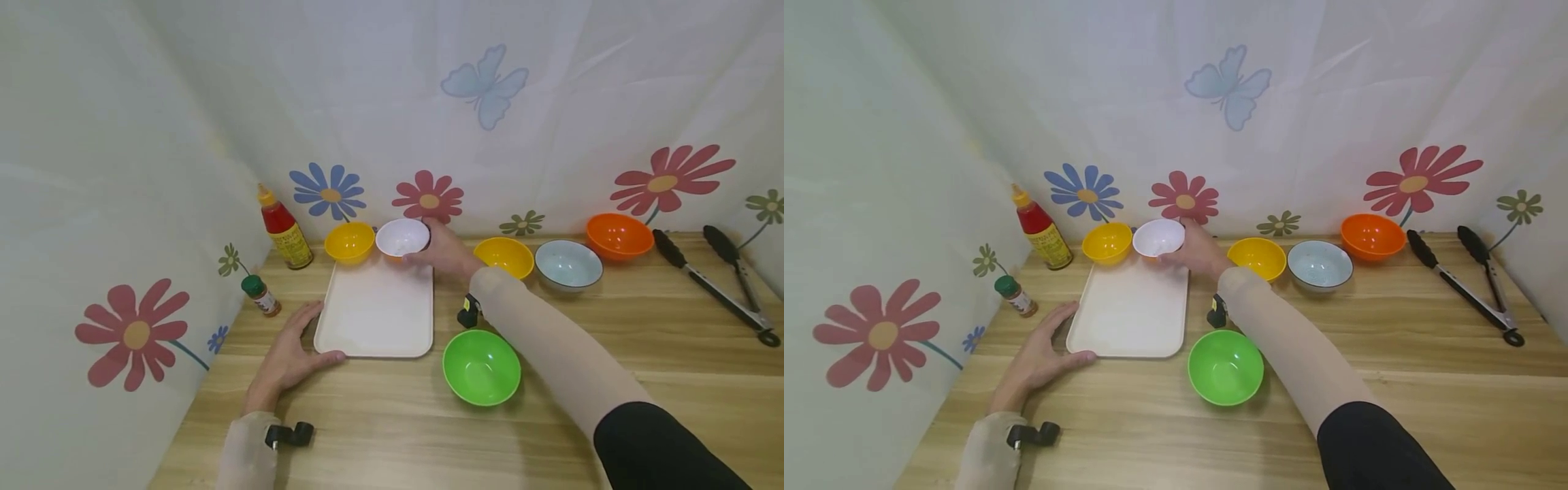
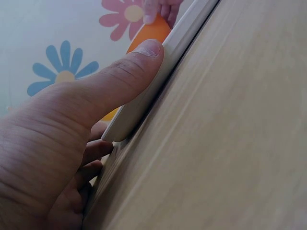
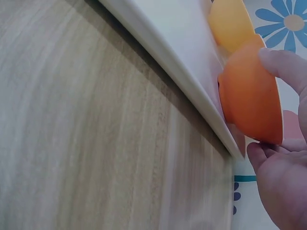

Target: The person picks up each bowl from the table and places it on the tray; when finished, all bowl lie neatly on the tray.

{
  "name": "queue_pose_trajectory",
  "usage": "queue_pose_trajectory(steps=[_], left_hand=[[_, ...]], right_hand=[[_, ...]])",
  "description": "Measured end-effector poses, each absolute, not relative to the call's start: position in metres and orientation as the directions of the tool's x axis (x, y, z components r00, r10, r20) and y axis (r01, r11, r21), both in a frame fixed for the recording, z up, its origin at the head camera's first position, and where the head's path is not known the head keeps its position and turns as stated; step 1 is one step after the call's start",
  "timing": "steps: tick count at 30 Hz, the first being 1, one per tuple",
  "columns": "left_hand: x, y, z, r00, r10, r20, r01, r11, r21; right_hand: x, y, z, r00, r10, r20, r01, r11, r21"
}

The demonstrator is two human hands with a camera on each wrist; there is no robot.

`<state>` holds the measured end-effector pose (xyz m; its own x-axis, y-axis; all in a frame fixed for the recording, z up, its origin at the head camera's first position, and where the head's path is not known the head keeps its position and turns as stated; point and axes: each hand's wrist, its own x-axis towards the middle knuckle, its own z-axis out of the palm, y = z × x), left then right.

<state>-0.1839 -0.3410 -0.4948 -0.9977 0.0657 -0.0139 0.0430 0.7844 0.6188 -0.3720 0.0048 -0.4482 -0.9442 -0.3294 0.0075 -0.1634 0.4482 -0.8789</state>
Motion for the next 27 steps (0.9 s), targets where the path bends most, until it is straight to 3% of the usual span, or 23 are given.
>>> queue_pose_trajectory(steps=[16, 27], left_hand=[[-0.184, -0.343, -0.494, -0.997, 0.065, -0.028, 0.036, 0.807, 0.589], [-0.185, -0.34, -0.492, -0.997, 0.073, -0.036, 0.037, 0.799, 0.601]], right_hand=[[-0.363, 0.029, -0.425, -0.924, -0.373, 0.08, -0.256, 0.452, -0.854], [-0.349, 0.06, -0.397, -0.908, -0.315, 0.276, -0.357, 0.238, -0.903]])
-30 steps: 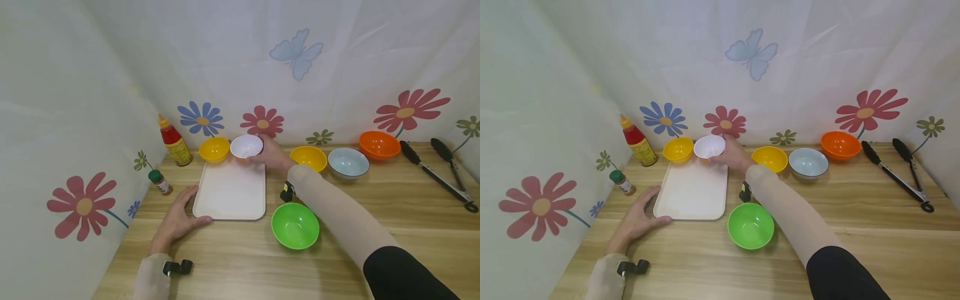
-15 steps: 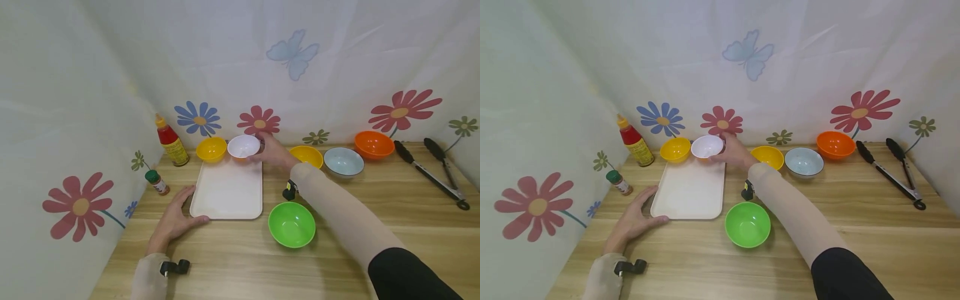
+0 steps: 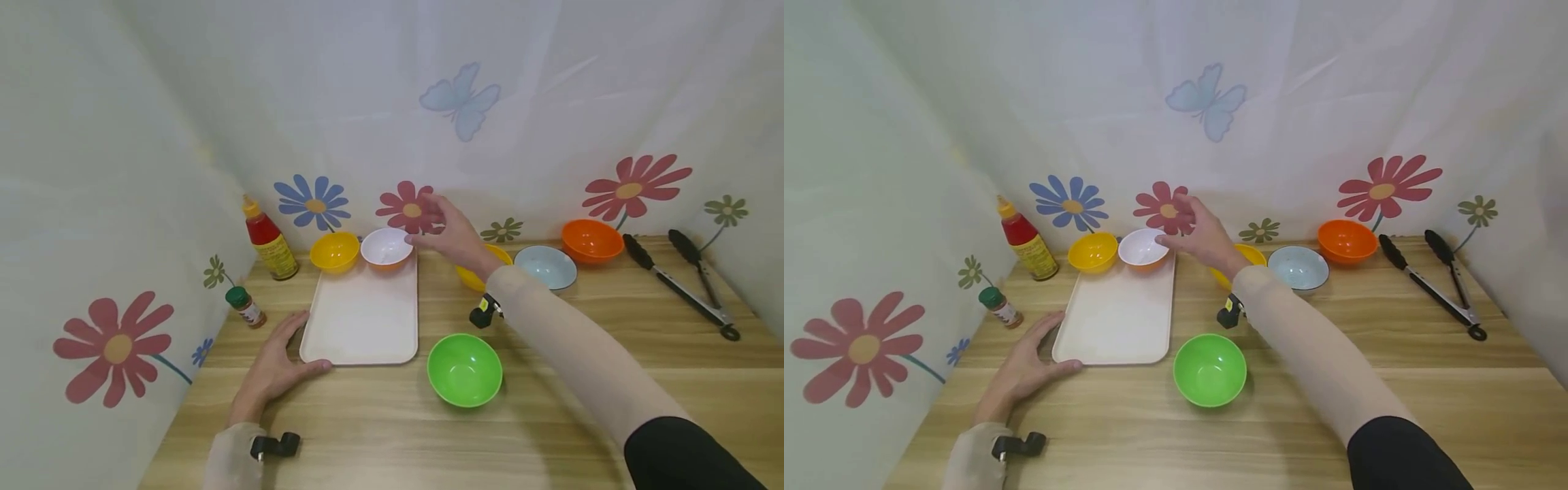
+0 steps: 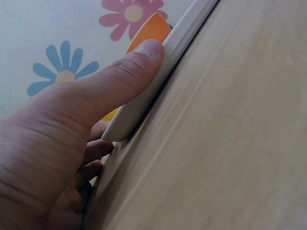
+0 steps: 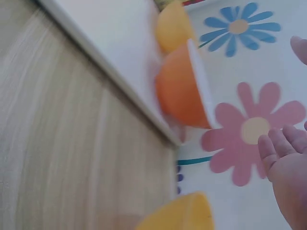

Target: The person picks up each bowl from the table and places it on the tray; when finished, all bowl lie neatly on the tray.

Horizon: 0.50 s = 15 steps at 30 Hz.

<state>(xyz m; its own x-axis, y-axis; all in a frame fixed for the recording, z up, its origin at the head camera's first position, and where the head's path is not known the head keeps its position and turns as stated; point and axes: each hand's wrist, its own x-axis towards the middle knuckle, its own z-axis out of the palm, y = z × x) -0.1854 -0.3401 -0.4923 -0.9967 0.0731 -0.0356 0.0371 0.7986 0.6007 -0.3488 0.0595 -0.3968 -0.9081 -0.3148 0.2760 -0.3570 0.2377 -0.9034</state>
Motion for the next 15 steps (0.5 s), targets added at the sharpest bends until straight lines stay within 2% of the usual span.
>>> queue_pose_trajectory(steps=[8, 15], left_hand=[[-0.184, -0.34, -0.493, -0.996, 0.076, -0.036, 0.039, 0.799, 0.6], [-0.186, -0.339, -0.492, -0.996, 0.082, -0.028, 0.05, 0.804, 0.592]], right_hand=[[-0.33, 0.08, -0.37, -0.861, -0.335, 0.383, -0.428, 0.067, -0.901], [-0.304, 0.099, -0.348, -0.826, -0.339, 0.45, -0.48, 0.005, -0.877]])
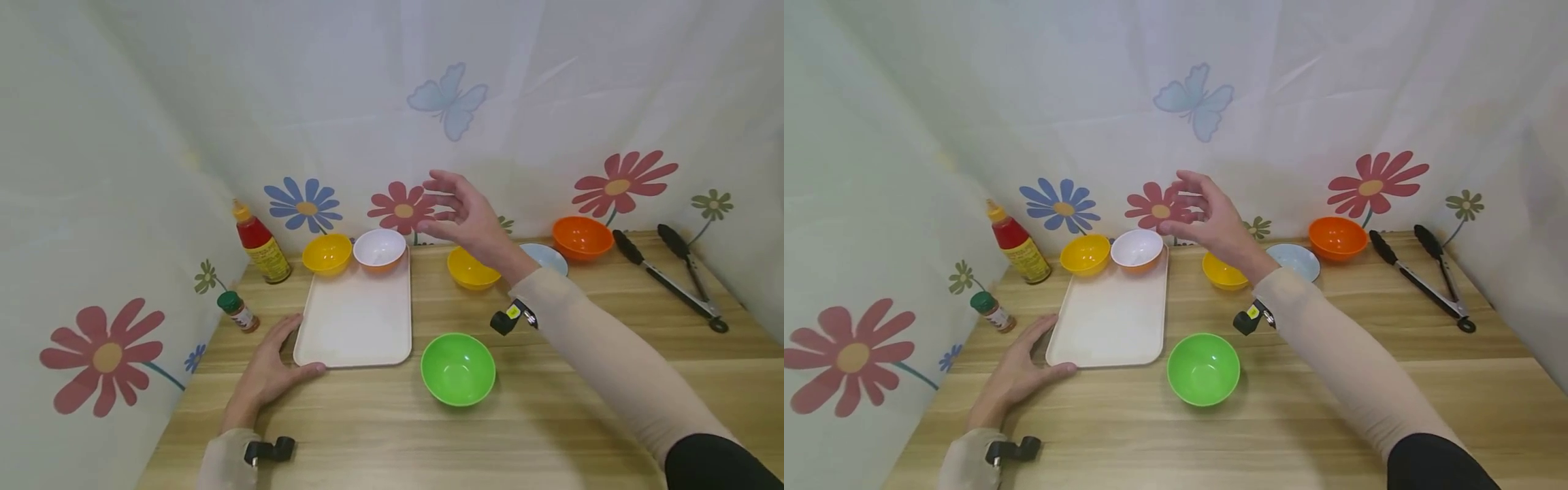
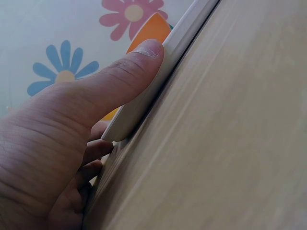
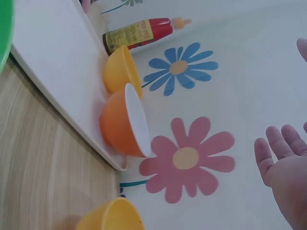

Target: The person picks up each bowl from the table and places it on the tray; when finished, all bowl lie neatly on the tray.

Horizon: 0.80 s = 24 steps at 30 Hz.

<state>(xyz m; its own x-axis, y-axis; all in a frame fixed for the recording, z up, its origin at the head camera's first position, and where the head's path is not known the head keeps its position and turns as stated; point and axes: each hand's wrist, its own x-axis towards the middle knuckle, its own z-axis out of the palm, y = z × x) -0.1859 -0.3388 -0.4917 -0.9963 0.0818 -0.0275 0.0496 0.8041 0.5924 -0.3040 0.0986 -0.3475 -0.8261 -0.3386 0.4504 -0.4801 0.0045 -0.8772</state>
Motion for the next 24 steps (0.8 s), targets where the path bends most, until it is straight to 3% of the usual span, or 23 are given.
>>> queue_pose_trajectory(steps=[11, 24], left_hand=[[-0.185, -0.339, -0.494, -0.996, 0.076, -0.04, 0.037, 0.804, 0.594], [-0.187, -0.341, -0.495, -0.996, 0.081, -0.037, 0.043, 0.798, 0.601]], right_hand=[[-0.261, 0.122, -0.343, -0.793, -0.383, 0.474, -0.516, 0.007, -0.857], [-0.199, 0.15, -0.383, -0.779, -0.462, 0.424, -0.471, -0.016, -0.882]])
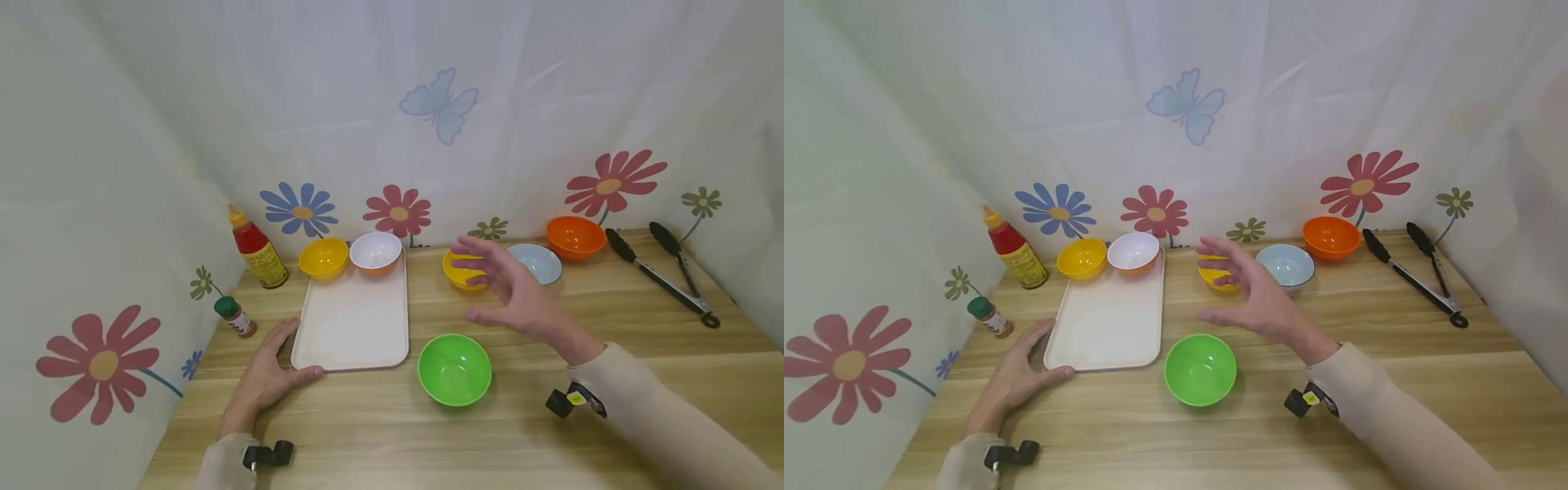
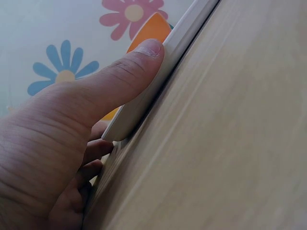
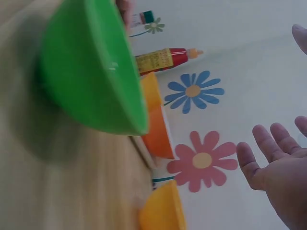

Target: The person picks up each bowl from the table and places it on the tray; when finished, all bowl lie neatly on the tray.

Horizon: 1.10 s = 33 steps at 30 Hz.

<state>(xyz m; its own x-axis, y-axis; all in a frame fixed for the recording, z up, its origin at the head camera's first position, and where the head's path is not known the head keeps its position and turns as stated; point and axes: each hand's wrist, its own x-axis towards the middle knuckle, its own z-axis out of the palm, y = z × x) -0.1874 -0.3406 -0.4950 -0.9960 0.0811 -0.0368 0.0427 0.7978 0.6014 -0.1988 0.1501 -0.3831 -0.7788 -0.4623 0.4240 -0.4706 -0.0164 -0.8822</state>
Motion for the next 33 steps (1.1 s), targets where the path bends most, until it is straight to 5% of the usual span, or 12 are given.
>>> queue_pose_trajectory(steps=[18, 33], left_hand=[[-0.188, -0.34, -0.495, -0.996, 0.076, -0.041, 0.036, 0.801, 0.598], [-0.188, -0.339, -0.495, -0.996, 0.085, -0.025, 0.052, 0.792, 0.608]], right_hand=[[-0.162, 0.152, -0.469, -0.748, -0.633, 0.199, -0.327, 0.091, -0.941], [-0.162, 0.155, -0.487, -0.751, -0.653, 0.096, -0.304, 0.212, -0.929]])
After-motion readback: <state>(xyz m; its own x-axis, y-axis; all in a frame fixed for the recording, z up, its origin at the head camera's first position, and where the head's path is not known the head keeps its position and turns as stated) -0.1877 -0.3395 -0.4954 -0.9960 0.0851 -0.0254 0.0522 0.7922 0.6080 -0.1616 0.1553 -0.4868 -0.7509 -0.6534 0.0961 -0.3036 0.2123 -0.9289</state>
